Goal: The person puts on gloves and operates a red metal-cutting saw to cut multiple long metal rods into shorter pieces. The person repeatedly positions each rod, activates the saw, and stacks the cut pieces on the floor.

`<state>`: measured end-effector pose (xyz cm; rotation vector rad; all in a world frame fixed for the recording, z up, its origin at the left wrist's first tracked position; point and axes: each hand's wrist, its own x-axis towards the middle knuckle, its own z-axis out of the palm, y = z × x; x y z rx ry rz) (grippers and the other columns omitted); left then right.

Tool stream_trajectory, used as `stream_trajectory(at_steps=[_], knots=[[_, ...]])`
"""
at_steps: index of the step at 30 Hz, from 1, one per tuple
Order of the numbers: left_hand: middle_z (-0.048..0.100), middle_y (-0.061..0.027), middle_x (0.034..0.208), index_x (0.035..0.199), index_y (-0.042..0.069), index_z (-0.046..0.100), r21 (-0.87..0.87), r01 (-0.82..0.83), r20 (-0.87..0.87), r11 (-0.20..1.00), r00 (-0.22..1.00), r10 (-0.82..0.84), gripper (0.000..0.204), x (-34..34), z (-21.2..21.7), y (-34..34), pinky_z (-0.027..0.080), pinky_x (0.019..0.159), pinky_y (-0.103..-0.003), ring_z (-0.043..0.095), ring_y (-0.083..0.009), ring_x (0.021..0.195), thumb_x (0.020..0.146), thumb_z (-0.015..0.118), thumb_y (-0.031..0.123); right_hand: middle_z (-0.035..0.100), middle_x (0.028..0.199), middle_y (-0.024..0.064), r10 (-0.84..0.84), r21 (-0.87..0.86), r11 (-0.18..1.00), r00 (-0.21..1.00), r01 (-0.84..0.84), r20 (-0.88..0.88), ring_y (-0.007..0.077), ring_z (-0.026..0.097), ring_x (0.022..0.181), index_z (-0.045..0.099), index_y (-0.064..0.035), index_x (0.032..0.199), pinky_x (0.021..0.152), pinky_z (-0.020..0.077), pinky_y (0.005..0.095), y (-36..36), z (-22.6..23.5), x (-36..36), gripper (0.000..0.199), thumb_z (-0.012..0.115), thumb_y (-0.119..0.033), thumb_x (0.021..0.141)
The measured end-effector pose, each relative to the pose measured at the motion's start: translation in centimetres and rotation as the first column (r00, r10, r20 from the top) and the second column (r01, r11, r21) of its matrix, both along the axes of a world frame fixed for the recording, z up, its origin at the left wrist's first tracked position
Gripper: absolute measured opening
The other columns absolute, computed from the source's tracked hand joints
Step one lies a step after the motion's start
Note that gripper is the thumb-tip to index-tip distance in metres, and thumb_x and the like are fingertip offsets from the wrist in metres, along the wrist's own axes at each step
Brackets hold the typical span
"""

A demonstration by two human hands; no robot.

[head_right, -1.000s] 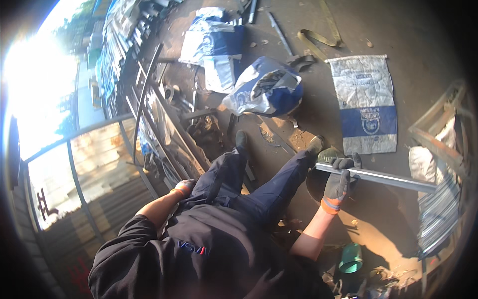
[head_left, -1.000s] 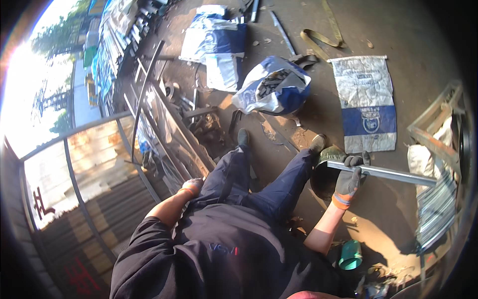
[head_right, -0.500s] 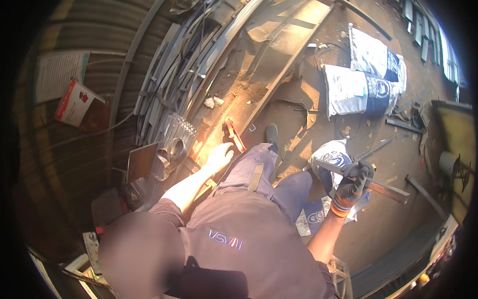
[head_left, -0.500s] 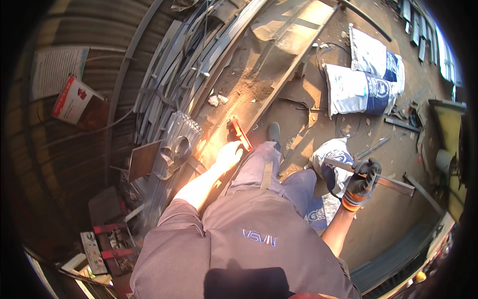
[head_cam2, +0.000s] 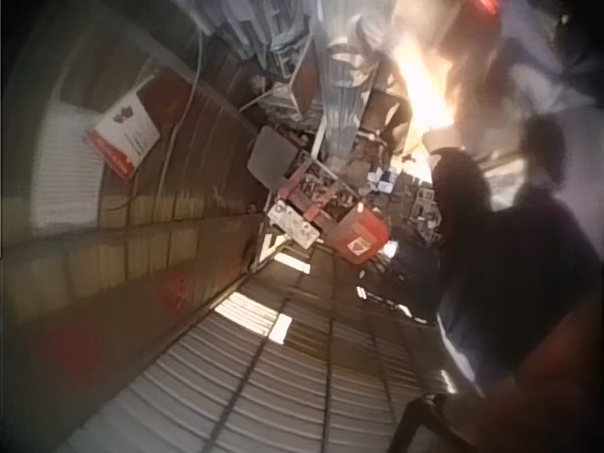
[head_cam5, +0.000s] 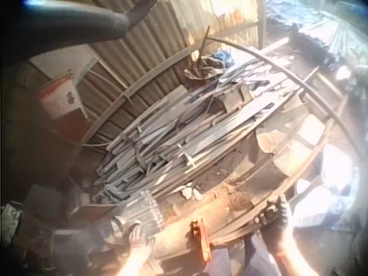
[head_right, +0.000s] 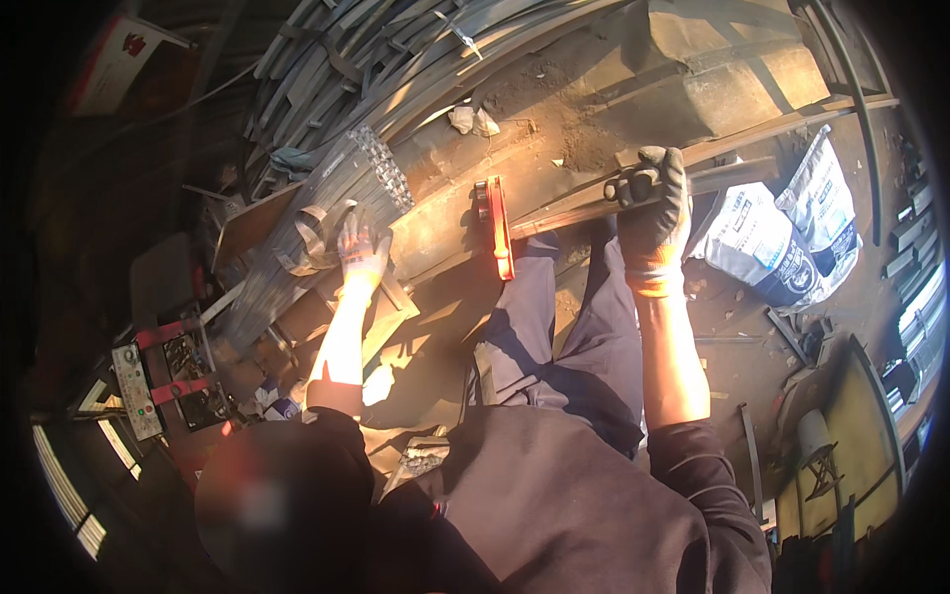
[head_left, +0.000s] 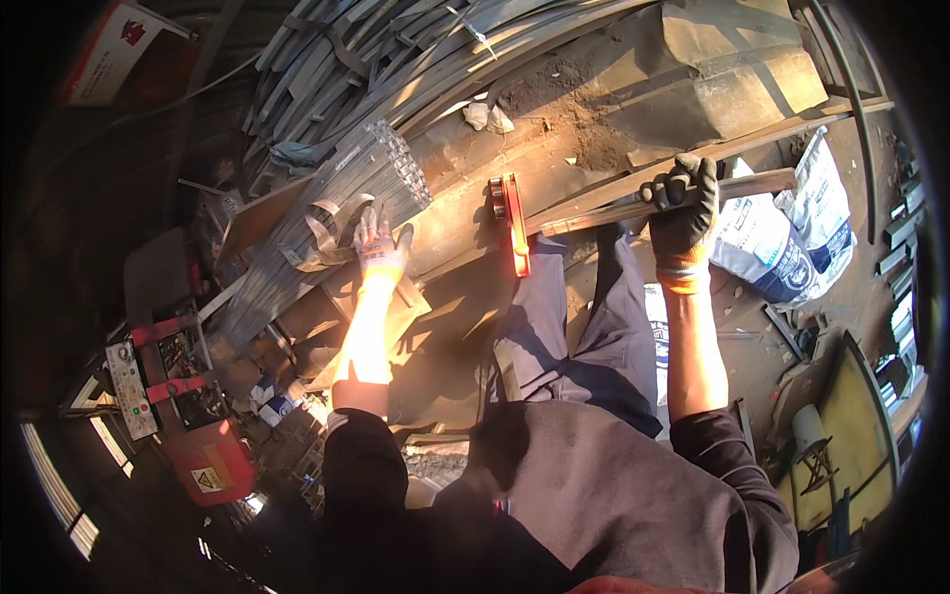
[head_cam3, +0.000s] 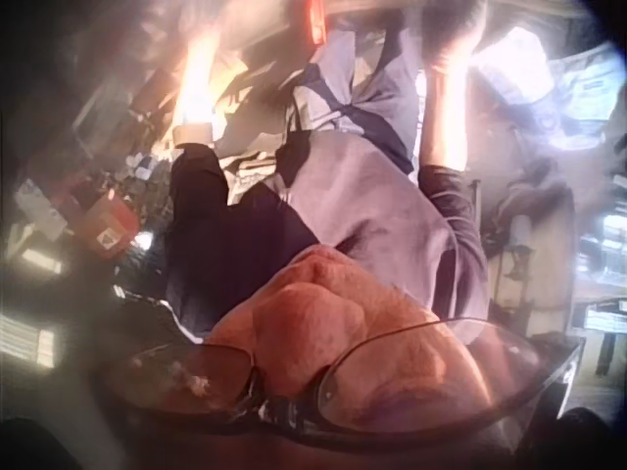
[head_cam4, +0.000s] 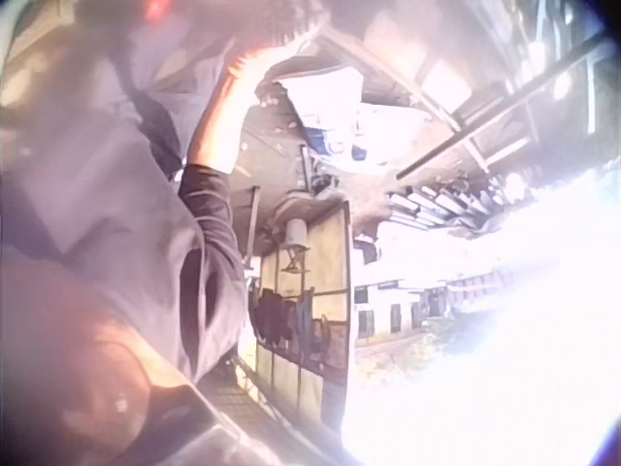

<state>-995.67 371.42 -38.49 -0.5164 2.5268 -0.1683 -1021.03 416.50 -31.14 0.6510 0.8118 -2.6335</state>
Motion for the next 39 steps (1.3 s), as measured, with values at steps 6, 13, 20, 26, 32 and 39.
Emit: stream_trajectory(at_steps=[6,13,20,26,32,39], knots=[[0.044,-0.0212,0.157,0.154,0.007,0.043,-0.247,-0.117,0.394,0.962,0.895,0.21,0.068,7.5,1.1,-7.0,0.031,0.121,-0.052,0.043,-0.0428,0.143,0.1,0.053,0.048,0.039,0.067,-0.0018,-0.031,0.039,0.999,0.986,0.024,0.164,0.0138,0.04,0.057,0.062,-0.0075,0.1,0.058,0.0412,0.0325,-10.0,-5.8,2.5,0.027,0.064,-0.034,0.102],[0.053,-0.0249,0.144,0.145,0.001,0.049,0.153,0.145,-0.541,0.978,0.84,-0.04,0.06,-6.3,-2.4,-14.1,0.038,0.114,-0.053,0.051,-0.0432,0.133,0.094,0.068,0.026,0.039,0.069,0.0028,-0.133,0.045,0.991,0.974,0.127,0.182,0.0148,0.038,0.053,0.058,-0.0027,0.106,0.057,0.0397,0.0351,-18.7,-13.4,5.3,0.033,0.063,-0.035,0.102],[0.063,-0.0256,0.125,0.123,0.002,0.061,-0.025,0.372,-0.39,0.928,0.851,-0.352,0.029,-10.8,-11.3,-22.0,0.048,0.099,-0.051,0.06,-0.0461,0.114,0.097,0.056,0.013,0.025,0.054,-0.0066,-0.087,0.06,0.995,0.986,0.079,0.143,0.0099,0.026,0.045,0.067,-0.0128,0.092,0.051,0.0292,0.0284,-23.6,-17.0,6.0,0.034,0.055,-0.041,0.106],[0.063,-0.0242,0.123,0.124,-0.002,0.06,0.065,0.403,-0.457,0.913,0.825,-0.332,0.048,-10.2,-10.3,-21.8,0.05,0.097,-0.049,0.061,-0.0448,0.112,0.088,0.076,0.026,0.027,0.051,-0.0084,-0.344,0.049,0.938,0.899,0.344,0.272,0.0078,0.027,0.043,0.065,-0.0133,0.091,0.05,0.0283,0.0266,-23.5,-17.2,4.8,0.037,0.05,-0.043,0.108],[0.067,-0.0187,0.115,0.117,-0.004,0.063,0.215,0.027,-0.488,0.976,0.869,0.083,0.032,-11.0,-9.5,-21.8,0.052,0.093,-0.04,0.064,-0.0301,0.103,0.101,0.061,0.023,0.03,0.051,-0.0078,-0.091,0.056,0.995,0.969,0.08,0.23,0.0091,0.028,0.042,0.063,-0.0098,0.095,0.047,0.0304,0.0276,-23.2,-17.6,5.3,0.037,0.049,-0.041,0.109],[0.062,-0.0184,0.129,0.132,-0.003,0.056,0.522,0.03,-0.326,0.852,0.93,0.167,0.042,-13.7,-0.7,-14.1,0.044,0.106,-0.041,0.057,-0.0285,0.121,0.094,0.062,0.015,0.028,0.051,-0.0083,-0.119,0.236,0.968,0.983,0.084,0.14,0.0083,0.031,0.042,0.062,-0.01,0.09,0.048,0.0327,0.0257,-23.7,-17.1,4.5,0.038,0.051,-0.042,0.107]])
